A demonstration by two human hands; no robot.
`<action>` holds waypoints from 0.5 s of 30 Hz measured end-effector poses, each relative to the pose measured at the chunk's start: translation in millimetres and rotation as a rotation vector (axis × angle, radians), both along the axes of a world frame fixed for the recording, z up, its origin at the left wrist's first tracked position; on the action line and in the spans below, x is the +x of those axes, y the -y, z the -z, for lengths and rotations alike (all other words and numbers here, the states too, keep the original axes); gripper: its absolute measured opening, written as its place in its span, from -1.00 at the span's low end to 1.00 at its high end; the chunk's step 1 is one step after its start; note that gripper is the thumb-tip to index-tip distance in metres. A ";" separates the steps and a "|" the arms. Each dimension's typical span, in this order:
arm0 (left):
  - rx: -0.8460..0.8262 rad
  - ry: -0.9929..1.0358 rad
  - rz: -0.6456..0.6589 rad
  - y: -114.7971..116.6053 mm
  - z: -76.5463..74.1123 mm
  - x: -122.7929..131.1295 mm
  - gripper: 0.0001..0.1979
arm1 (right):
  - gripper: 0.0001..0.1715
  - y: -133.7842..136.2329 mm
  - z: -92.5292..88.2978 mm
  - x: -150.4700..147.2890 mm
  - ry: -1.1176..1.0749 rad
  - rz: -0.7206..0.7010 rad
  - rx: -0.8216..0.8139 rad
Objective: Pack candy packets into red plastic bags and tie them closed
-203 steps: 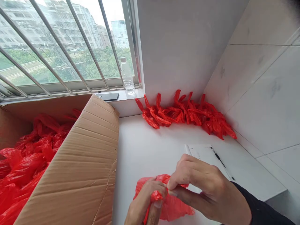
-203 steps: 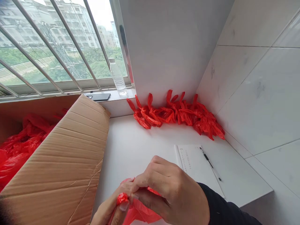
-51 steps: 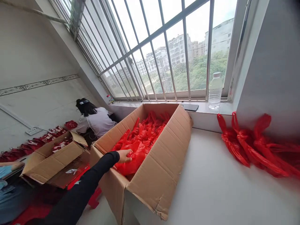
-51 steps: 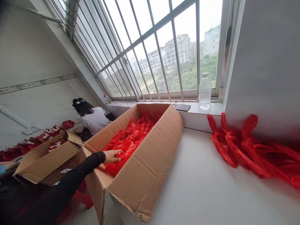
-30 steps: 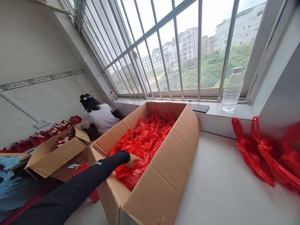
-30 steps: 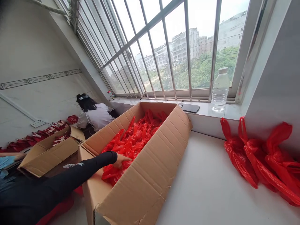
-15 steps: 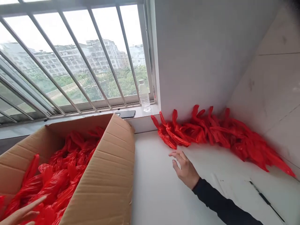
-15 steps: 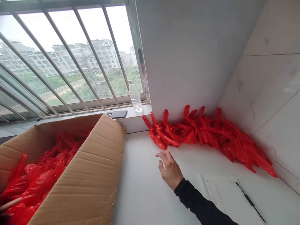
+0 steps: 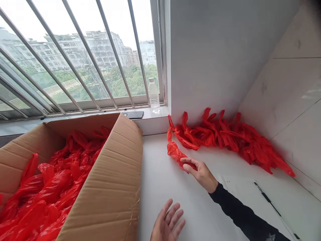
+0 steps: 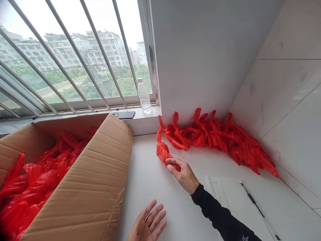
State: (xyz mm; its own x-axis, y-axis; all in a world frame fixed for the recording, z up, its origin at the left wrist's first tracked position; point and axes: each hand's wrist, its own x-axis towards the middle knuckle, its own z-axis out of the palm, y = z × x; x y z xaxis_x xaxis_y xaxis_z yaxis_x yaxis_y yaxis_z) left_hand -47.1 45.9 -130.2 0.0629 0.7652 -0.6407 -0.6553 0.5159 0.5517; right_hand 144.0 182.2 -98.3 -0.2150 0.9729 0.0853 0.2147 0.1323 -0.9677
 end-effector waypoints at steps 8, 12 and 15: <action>0.025 0.377 -0.115 -42.8 13.2 45.3 -0.82 | -0.73 80.3 -4.8 43.6 -0.578 0.028 -0.515; 0.072 0.422 -0.082 -42.0 8.5 47.6 -0.77 | -0.77 100.6 -12.6 40.8 -0.373 -0.104 -0.392; 0.083 0.488 -0.065 -39.8 -0.4 42.7 -0.57 | -0.69 114.8 -23.0 34.3 -0.161 -0.252 -0.308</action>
